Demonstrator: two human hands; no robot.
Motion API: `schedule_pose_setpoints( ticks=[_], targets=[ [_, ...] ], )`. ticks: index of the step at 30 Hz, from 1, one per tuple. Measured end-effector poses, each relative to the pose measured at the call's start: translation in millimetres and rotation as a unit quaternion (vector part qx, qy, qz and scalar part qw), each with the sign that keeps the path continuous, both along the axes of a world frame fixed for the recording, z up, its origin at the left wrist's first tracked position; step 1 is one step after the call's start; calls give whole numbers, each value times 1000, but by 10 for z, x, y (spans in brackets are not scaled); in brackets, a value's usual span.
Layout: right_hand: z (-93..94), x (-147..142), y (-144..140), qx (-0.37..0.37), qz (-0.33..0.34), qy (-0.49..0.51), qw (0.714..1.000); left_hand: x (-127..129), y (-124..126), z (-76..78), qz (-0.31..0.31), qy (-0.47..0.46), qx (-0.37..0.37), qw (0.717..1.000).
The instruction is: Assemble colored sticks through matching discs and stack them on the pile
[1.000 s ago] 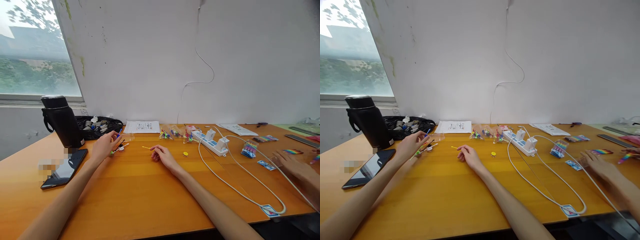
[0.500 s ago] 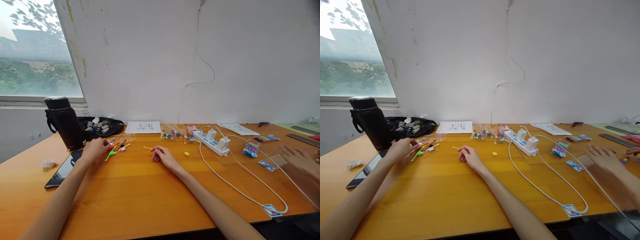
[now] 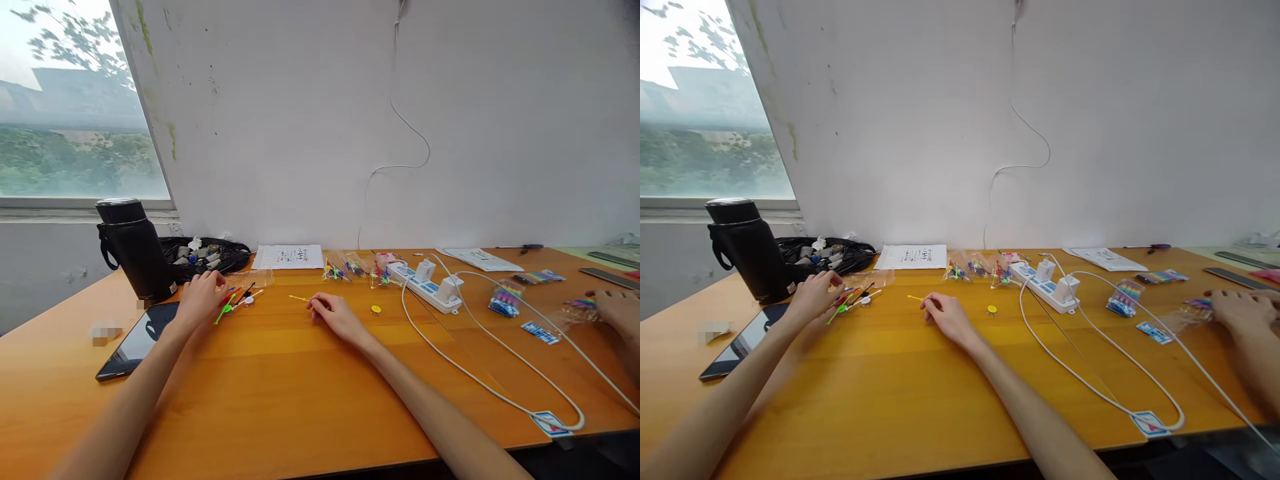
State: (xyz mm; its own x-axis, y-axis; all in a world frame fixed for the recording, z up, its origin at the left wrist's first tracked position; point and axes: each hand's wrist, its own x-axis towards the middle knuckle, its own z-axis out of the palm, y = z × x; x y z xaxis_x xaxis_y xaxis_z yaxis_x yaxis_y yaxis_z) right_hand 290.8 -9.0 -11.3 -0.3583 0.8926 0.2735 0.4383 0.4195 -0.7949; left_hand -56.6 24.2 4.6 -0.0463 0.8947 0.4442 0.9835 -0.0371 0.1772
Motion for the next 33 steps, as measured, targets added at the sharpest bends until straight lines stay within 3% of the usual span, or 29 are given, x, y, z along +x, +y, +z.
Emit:
schedule_pose_setpoints(
  ticks=[2,4,8,10,13,15,18,21,23,25,29,33],
  targets=[
    [149,132,-14,100,-86,-145,981,137,1,31,-68,-59,41,995],
    [276,304,-5,138,-168,-267,939,306,-30,64,-140,-121,40,982],
    [355,680,50,110,-267,-401,869,629,-174,89,-213,-153,-39,964],
    [327,840,70,59,-282,-430,855,747,-255,87,-239,-144,-74,957],
    [286,981,87,-33,-259,-422,868,876,-350,75,-305,-140,-95,937],
    [278,971,96,-51,-221,-407,885,955,-388,51,-339,-159,-108,921],
    [263,758,91,10,-140,-346,928,1098,-422,-28,-377,-267,-157,873],
    [199,372,19,118,-13,-165,979,1242,-451,-130,-411,-410,-226,782],
    [136,118,-66,151,58,-77,984,1307,-465,-188,-426,-459,-252,738],
    [82,-64,-150,172,97,-52,979,1336,-463,-234,-443,-478,-262,711],
    [40,-160,-221,178,127,-37,975,1329,-413,-313,-449,-507,-278,682],
    [15,-57,-153,203,40,-81,975,1293,-353,-347,-417,-551,-259,675]
  ],
)
